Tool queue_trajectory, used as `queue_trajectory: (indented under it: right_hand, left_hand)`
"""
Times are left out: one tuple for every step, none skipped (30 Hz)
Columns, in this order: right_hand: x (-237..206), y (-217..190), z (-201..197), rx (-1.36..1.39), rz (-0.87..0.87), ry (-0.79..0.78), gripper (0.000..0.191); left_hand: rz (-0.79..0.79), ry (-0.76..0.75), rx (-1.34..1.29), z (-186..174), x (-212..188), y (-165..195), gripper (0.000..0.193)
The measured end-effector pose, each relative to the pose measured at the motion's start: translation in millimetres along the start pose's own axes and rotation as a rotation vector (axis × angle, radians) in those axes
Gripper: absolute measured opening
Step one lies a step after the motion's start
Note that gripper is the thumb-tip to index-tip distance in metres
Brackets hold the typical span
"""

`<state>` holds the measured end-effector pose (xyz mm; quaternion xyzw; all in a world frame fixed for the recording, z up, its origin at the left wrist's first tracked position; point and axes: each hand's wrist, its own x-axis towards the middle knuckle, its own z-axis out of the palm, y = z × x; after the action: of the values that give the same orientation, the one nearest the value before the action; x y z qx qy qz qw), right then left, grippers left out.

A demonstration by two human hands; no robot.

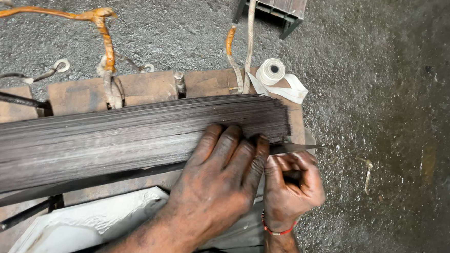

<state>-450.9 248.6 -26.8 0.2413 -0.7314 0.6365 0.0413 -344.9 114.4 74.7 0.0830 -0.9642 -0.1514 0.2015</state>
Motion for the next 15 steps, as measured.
queue_trajectory:
  right_hand:
    - [0, -3, -1, -0.001, -0.022, 0.015, 0.027]
    - [1, -7, -1, 0.001, -0.046, 0.029, 0.028]
    - [2, -13, -3, 0.000, -0.111, 0.033, 0.026]
    - [3, -21, -8, 0.000, -0.171, 0.031, 0.025]
    - [6, -30, -11, 0.004, -0.228, 0.028, 0.023]
    - [14, -38, -16, -0.094, -0.352, -0.015, 0.021]
    - [23, -47, -19, -0.191, -0.471, -0.058, 0.019]
    - [28, -57, -22, -0.315, -0.529, -0.116, 0.019]
    - [33, -67, -24, -0.434, -0.582, -0.175, 0.019]
    - [41, -73, -23, -0.521, -0.665, -0.250, 0.019]
    - [48, -77, -20, -0.602, -0.752, -0.326, 0.020]
    - [54, -79, -17, -0.594, -0.812, -0.359, 0.017]
    - [58, -79, -14, -0.585, -0.876, -0.385, 0.015]
    - [61, -76, -12, -0.581, -0.943, -0.407, 0.013]
    - [61, -71, -9, -0.541, -0.886, -0.443, 0.012]
  left_hand:
    - [-0.009, 0.010, -0.014, -2, -2, -1, 0.057]
    - [-0.020, 0.021, -0.025, -3, -4, -3, 0.056]
    - [-0.040, -0.001, -0.011, -8, -9, -7, 0.059]
    - [-0.066, -0.026, 0.000, -14, -18, -12, 0.063]
    - [-0.092, -0.055, 0.013, -22, -28, -19, 0.067]
    - [-0.146, -0.014, -0.030, -35, -44, -29, 0.051]
    - [-0.200, 0.022, -0.071, -48, -60, -39, 0.035]
    - [-0.215, 0.048, -0.025, -58, -75, -48, 0.031]
    - [-0.231, 0.067, 0.027, -69, -91, -57, 0.027]
    - [-0.247, 0.079, 0.084, -79, -105, -62, 0.024]
    - [-0.237, 0.066, 0.134, -84, -115, -65, 0.027]
    - [-0.230, 0.054, 0.191, -87, -123, -68, 0.030]
    - [-0.220, 0.044, 0.250, -91, -129, -71, 0.034]
    - [-0.235, 0.063, 0.209, -92, -131, -74, 0.032]
    - [-0.249, 0.085, 0.167, -93, -132, -76, 0.031]
